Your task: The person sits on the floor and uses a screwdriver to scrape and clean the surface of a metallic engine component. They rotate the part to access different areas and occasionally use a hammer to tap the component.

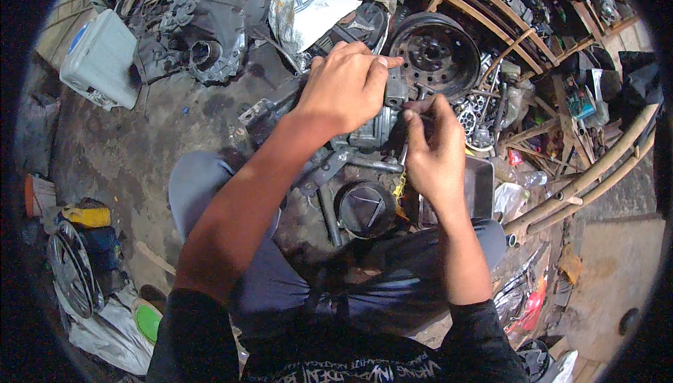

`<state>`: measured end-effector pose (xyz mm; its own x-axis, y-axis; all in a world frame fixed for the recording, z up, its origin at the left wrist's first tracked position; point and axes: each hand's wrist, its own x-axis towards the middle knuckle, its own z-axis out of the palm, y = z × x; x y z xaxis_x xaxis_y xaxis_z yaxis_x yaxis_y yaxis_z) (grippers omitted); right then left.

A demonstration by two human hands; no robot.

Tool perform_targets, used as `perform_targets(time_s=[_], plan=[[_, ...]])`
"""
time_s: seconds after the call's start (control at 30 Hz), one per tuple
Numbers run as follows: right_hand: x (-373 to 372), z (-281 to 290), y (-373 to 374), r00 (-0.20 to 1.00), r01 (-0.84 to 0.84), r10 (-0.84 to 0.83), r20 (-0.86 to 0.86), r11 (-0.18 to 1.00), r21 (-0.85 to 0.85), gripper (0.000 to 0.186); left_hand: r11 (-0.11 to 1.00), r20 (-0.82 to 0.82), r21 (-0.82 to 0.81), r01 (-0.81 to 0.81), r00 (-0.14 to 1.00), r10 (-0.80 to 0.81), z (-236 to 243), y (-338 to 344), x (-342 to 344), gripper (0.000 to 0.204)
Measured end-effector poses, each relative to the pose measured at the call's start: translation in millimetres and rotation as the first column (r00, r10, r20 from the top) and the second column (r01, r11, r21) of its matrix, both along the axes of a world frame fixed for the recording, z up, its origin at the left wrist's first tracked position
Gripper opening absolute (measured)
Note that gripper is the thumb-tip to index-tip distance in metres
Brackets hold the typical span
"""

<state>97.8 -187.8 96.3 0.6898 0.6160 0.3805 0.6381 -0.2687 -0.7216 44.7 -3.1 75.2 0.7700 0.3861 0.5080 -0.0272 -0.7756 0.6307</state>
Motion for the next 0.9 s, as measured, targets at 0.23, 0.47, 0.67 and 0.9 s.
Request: perform_targets(time_s=[0.23,0.47,0.67,0.9], plan=[[-6.1,-1.7,3.1,1.0,0.007,-0.007,0.025,1.0,0.005,0.01,1.0,0.025,0.007,0.021,0.999,-0.021,4.0,0.9,-0.9,0.037],[-7.1,0.2,6.0,0.972,0.077,-0.075,0.224,0.997,0.001,0.013,0.997,0.17,0.07,0.045,0.984,-0.056,-0.8,-1.3,4.4,0.034],[5.4,20.9,-9.3,0.943,-0.154,0.101,-0.318,0.977,-0.147,0.009,0.996,0.084,0.067,0.053,0.995,-0.058,3.0,-0.1,-5.8,0.036],[8.5,40.2,-23.8,0.973,-0.005,0.014,-0.23,0.999,0.041,0.008,0.999,0.11,0.045,0.017,0.994,-0.022,3.5,2.0,-2.6,0.032]])
